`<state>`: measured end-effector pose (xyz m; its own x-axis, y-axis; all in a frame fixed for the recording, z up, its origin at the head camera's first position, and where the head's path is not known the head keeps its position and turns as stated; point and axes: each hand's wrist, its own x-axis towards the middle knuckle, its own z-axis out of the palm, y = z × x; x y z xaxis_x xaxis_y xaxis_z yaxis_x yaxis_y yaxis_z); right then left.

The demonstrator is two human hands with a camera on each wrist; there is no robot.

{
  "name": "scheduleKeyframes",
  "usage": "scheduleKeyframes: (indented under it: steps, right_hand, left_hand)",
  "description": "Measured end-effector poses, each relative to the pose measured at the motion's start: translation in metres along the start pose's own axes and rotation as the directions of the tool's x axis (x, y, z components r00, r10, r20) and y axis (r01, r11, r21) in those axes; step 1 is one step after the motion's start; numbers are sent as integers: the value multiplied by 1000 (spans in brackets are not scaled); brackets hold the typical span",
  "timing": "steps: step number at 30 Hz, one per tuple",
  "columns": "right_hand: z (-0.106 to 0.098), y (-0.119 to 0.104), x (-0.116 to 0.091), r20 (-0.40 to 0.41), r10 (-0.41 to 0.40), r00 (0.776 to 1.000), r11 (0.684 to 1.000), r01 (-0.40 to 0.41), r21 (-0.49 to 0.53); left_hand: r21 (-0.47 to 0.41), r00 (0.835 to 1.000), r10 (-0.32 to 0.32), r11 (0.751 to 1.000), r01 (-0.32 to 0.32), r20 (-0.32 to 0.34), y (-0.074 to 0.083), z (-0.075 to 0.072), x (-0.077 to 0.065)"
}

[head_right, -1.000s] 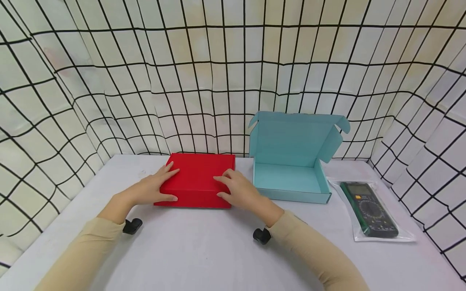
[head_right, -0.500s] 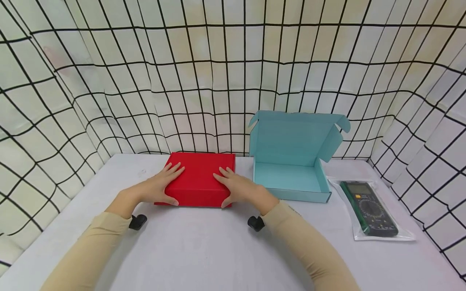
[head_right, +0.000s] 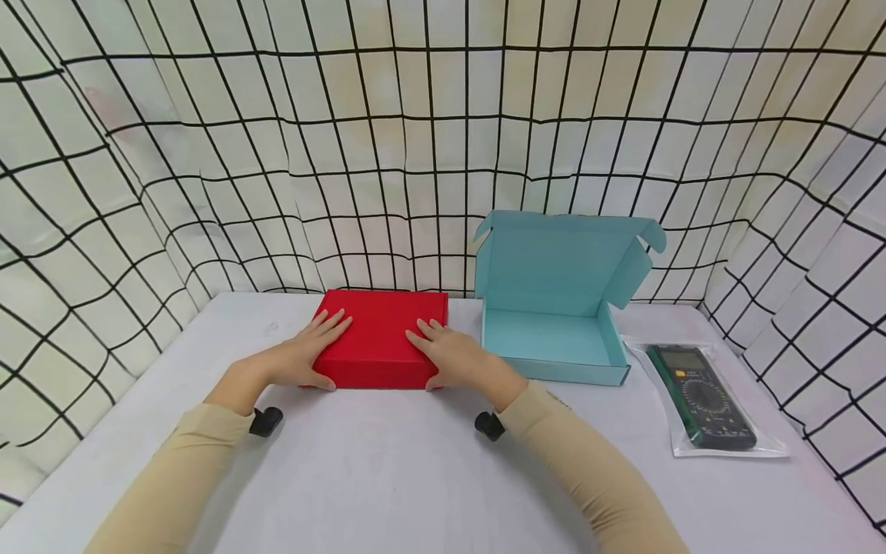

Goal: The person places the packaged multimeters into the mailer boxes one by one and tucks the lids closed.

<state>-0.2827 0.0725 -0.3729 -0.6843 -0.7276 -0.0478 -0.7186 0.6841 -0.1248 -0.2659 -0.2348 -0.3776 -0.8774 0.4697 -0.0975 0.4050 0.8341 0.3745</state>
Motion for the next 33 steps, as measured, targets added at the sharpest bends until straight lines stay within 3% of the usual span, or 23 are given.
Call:
scheduleKeyframes:
  steps: [6, 15, 23, 33]
  right_hand:
    - [0, 3, 1, 25, -5, 1000, 1000, 5, 10]
    - [4, 5, 0, -64, -30, 998, 999, 27, -44]
    - [4, 7, -1, -24, -40, 999, 999, 39, -34]
    - [4, 8, -1, -55, -23, 998, 1000, 23, -12]
  left_hand:
    - [-8, 1000, 4, 1000, -4, -6, -1, 2, -1]
    - [11, 1000, 12, 1000, -12, -25, 2, 3, -2]
    - [-16, 1000, 15, 1000, -15, 0, 0, 4, -2]
    - [-21, 1000, 23, 1000, -23, -5, 0, 2, -1]
